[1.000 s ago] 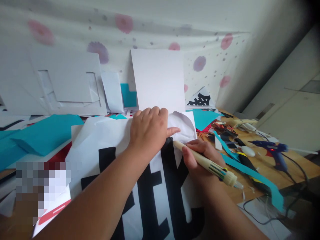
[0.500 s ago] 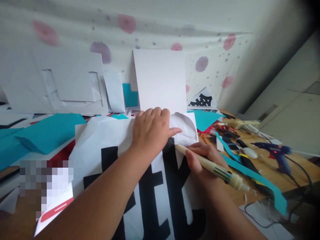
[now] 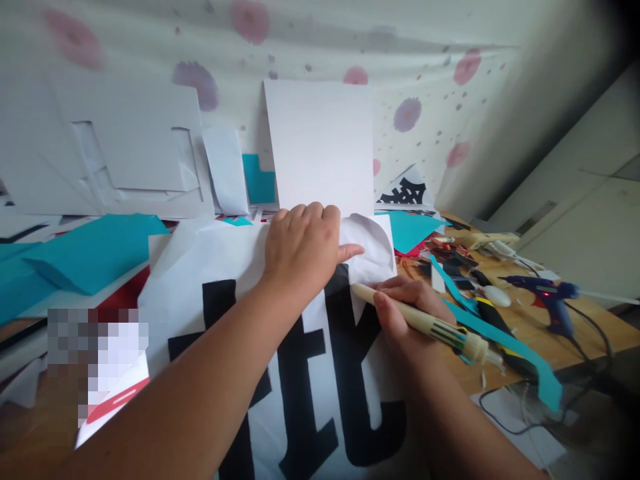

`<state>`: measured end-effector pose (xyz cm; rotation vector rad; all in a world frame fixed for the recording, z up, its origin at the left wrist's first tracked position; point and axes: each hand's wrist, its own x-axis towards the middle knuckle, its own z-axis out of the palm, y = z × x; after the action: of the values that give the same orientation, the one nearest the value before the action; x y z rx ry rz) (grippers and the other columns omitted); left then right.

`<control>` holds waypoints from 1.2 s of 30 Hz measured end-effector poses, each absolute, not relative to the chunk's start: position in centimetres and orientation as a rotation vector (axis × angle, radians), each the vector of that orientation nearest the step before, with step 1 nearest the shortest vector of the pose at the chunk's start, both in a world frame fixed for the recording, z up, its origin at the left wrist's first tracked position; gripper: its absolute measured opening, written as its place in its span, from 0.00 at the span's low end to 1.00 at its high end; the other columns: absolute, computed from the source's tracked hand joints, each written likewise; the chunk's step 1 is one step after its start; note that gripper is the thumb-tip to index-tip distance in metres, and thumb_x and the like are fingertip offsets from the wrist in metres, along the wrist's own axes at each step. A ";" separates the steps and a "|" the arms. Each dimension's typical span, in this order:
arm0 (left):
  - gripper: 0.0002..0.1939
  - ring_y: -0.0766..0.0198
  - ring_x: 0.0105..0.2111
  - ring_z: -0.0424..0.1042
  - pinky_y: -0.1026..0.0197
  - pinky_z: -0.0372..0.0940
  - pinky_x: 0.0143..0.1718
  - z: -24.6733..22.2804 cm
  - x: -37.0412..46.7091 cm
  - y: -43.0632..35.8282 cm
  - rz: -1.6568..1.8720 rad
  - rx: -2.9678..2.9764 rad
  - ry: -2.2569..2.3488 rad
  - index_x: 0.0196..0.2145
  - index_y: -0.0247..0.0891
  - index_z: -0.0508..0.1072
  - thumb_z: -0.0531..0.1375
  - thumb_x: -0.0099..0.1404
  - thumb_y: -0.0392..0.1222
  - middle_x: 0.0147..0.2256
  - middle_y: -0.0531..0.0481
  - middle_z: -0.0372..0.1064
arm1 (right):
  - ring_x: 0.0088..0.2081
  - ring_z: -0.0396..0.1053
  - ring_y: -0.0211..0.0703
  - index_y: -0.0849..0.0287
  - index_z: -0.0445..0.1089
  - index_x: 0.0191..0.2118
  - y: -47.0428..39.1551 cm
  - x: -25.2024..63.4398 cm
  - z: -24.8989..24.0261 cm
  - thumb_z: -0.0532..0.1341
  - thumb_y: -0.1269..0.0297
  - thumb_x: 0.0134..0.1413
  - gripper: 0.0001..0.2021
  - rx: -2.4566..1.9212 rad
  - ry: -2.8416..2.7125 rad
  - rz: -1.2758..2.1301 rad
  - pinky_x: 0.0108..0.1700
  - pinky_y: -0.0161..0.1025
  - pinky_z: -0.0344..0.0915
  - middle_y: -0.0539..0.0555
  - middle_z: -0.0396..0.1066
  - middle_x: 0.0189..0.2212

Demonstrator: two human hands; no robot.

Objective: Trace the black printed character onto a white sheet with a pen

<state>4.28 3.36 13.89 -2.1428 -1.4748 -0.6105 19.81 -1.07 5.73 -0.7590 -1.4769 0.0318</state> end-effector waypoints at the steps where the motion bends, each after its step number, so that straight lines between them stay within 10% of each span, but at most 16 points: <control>1: 0.25 0.49 0.39 0.70 0.52 0.57 0.39 13.9 4.3 3.3 -0.615 -2.146 -1.475 0.40 0.36 0.72 0.60 0.62 0.63 0.35 0.42 0.73 | 0.21 0.71 0.37 0.56 0.68 0.26 -1.0 19.7 5.8 0.67 0.68 0.50 0.07 -0.755 -1.465 -0.002 0.21 0.34 0.64 0.47 0.73 0.22; 36: 0.23 0.50 0.39 0.71 0.53 0.56 0.38 13.6 4.4 3.5 -0.624 -2.125 -1.506 0.39 0.38 0.71 0.61 0.62 0.63 0.34 0.43 0.72 | 0.23 0.75 0.40 0.56 0.66 0.27 -4.7 20.8 3.9 0.64 0.69 0.52 0.07 -0.874 -1.536 0.077 0.23 0.35 0.69 0.47 0.74 0.23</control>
<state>4.35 3.53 13.63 -2.1253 -1.5060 -0.6237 20.81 -4.66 3.90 -0.8745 -1.5364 0.0769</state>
